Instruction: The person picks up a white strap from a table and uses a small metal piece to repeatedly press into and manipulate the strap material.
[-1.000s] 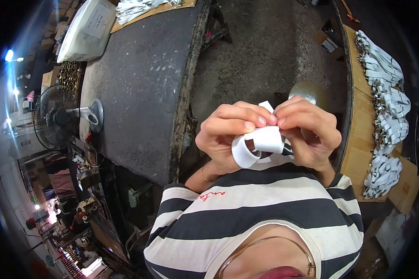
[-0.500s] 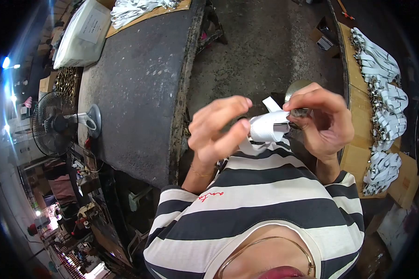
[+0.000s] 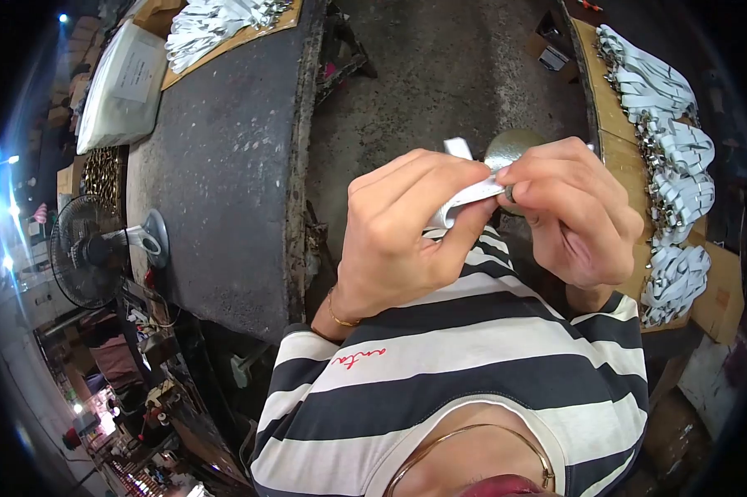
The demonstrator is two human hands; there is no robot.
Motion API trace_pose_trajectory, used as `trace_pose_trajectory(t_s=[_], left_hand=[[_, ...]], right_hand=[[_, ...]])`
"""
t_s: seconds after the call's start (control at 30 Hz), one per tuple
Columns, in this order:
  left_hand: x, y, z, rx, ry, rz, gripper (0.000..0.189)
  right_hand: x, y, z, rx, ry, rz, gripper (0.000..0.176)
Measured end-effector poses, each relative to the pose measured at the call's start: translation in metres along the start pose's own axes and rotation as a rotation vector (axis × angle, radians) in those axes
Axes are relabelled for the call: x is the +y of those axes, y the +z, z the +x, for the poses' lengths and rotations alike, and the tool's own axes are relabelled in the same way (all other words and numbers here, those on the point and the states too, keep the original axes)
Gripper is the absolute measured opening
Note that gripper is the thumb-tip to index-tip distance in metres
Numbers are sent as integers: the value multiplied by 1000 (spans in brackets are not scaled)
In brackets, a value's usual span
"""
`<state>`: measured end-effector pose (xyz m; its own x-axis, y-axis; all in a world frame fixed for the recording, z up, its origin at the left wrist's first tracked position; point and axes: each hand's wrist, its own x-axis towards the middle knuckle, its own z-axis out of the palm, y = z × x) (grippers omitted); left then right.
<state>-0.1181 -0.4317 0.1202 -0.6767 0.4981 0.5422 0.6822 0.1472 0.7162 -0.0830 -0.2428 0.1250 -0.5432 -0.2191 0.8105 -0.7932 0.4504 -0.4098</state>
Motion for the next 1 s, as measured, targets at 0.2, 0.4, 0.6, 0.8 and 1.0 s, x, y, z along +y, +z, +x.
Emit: trace_pose_trajectory(t_s=[0.2,0.4,0.6,0.8,1.0], left_hand=[[7,16,11,-2,4,-47,15],[8,34,20,26,109,-23,17],[12,52,32,47,221,99,20],[13,71,38,64,249,185,24],[7,85,44,57,281,222,40]], right_hand=[[9,-27,-10,49,86,124,26],[14,-50,-14,-17,178,256,25],[10,-61,-13,15,291,265,18],[16,-71,-18,11,219,69,21],[17,-64,-21,94,121,-19,23]])
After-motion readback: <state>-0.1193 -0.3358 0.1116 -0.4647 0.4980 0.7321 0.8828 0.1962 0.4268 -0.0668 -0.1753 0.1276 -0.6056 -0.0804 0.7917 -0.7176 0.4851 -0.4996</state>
